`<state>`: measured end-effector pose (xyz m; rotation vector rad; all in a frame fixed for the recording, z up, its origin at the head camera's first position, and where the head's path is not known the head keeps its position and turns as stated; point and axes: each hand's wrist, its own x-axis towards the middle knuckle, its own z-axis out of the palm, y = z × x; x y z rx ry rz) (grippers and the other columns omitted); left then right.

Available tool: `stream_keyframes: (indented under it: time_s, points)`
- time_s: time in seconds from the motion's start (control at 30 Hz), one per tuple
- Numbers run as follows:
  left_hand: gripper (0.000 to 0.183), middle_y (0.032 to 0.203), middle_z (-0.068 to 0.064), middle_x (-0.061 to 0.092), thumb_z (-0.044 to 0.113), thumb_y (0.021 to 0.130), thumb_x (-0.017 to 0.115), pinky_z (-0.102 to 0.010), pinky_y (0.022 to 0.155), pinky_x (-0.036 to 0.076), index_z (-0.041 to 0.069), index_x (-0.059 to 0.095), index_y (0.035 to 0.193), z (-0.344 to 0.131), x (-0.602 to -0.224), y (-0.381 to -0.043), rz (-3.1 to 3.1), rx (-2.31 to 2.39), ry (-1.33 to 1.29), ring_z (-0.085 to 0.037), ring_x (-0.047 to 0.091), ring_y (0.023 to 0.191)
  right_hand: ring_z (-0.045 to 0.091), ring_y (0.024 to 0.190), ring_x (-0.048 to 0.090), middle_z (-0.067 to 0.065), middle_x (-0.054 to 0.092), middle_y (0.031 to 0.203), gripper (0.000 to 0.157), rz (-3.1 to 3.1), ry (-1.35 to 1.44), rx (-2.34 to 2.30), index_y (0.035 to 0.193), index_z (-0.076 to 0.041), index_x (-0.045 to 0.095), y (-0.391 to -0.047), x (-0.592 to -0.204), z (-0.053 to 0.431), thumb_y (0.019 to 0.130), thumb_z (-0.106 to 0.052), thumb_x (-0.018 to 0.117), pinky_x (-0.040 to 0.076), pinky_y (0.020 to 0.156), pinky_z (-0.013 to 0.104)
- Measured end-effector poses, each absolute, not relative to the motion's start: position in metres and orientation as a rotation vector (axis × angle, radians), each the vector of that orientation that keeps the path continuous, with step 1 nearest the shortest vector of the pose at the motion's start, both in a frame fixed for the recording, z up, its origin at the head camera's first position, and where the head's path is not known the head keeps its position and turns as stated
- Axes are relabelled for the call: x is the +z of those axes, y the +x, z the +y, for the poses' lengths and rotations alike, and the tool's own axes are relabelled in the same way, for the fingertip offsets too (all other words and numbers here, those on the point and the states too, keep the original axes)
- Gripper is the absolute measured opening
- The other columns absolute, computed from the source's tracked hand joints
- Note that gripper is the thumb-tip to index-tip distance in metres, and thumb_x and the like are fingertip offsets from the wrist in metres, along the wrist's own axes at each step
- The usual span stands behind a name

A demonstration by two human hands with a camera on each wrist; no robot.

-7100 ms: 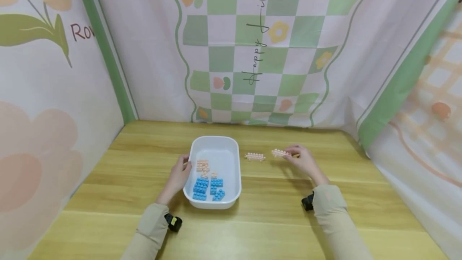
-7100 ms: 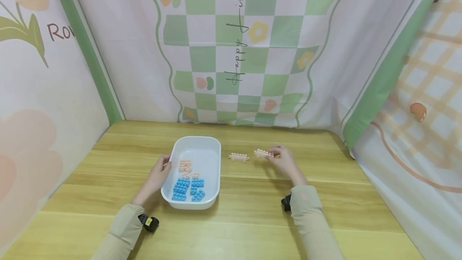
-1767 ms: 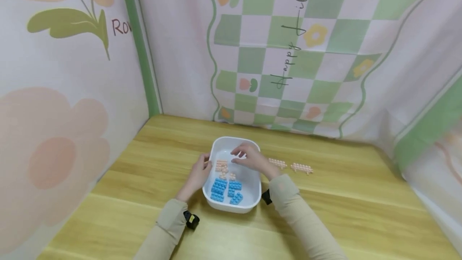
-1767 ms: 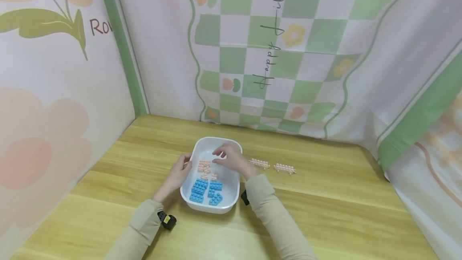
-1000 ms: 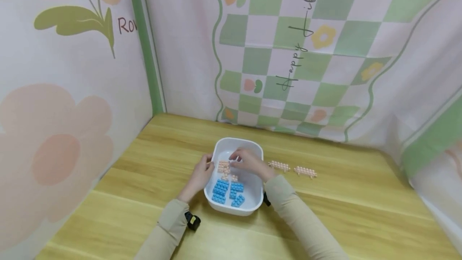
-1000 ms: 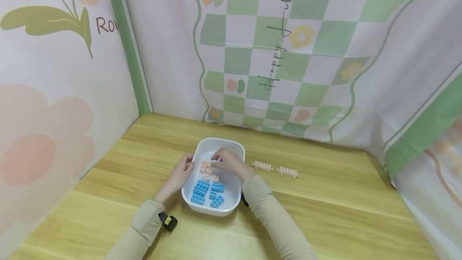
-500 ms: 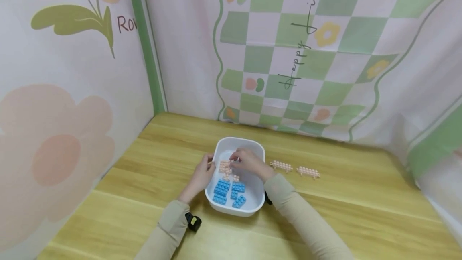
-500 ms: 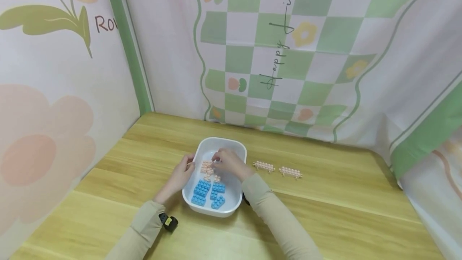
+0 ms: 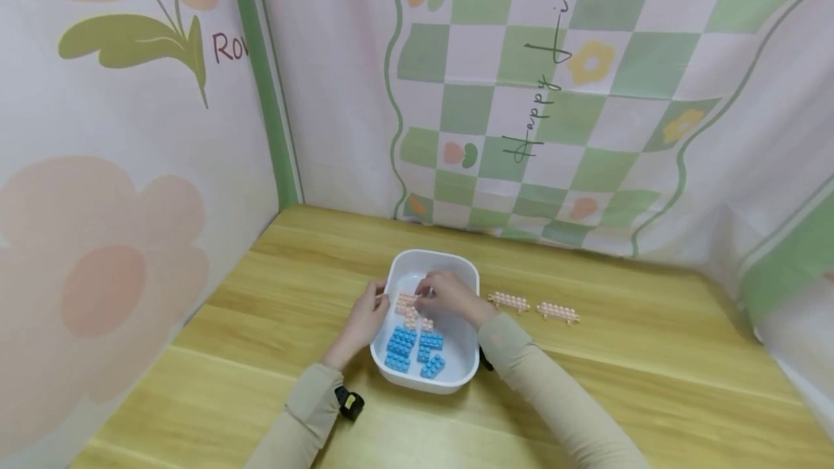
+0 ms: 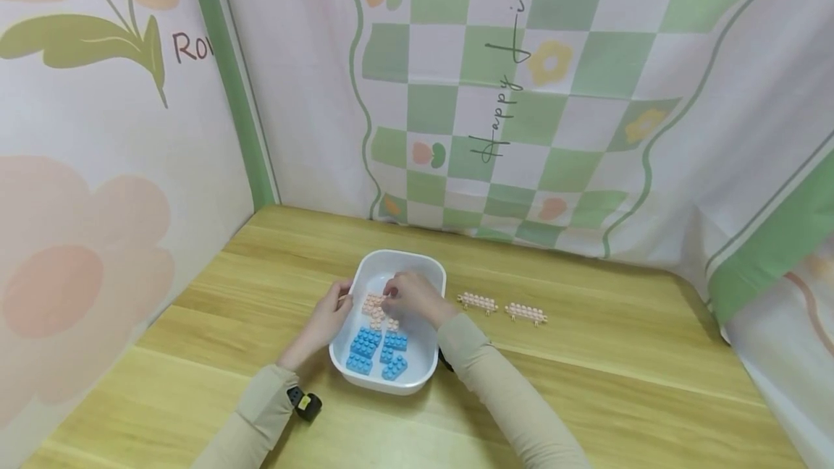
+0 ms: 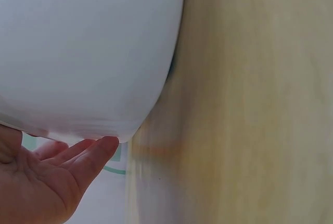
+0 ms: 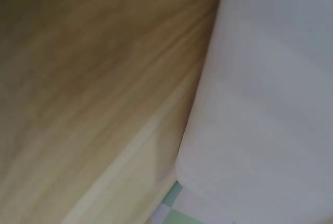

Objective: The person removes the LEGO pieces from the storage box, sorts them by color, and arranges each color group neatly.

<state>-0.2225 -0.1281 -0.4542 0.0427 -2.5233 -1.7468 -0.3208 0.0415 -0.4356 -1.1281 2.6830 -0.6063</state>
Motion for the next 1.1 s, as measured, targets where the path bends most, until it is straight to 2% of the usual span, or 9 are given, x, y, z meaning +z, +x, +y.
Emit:
stream_keyframes:
  time_s: [0.4, 0.73, 1.1]
  points:
    - [0.039, 0.141, -0.024, 0.041, 0.013, 0.099, 0.037, -0.043, 0.094, 0.052, -0.001, 0.038, 0.136, -0.127, -0.454, -0.22, -2.525, -1.755, 0.047, -0.038, 0.05, 0.123, 0.014, 0.081, 0.062, 0.003, 0.068, 0.087, 0.016, 2.698, -1.042, -0.733, 0.094, -0.008, 0.068, -0.318, -0.435, 0.044, 0.082, -0.018, 0.07, 0.055, 0.077, 0.03]
    - [0.04, 0.14, -0.024, 0.042, 0.012, 0.099, 0.037, -0.045, 0.098, 0.048, -0.003, 0.037, 0.137, -0.125, -0.455, -0.22, -2.527, -1.73, 0.062, -0.039, 0.049, 0.124, 0.02, 0.086, 0.063, 0.006, 0.069, 0.092, 0.019, 2.824, -1.281, -0.756, 0.099, -0.006, 0.069, -0.316, -0.424, 0.057, 0.084, -0.018, 0.068, 0.055, 0.079, 0.033]
    - [0.042, 0.142, -0.023, 0.041, 0.014, 0.1, 0.037, -0.046, 0.101, 0.046, 0.0, 0.036, 0.139, -0.124, -0.453, -0.218, -2.542, -1.728, 0.097, -0.038, 0.048, 0.125, 0.023, 0.09, 0.063, 0.009, 0.069, 0.097, 0.021, 2.823, -1.225, -0.968, 0.103, -0.004, 0.068, -0.303, -0.406, 0.08, 0.085, -0.016, 0.068, 0.056, 0.082, 0.04]
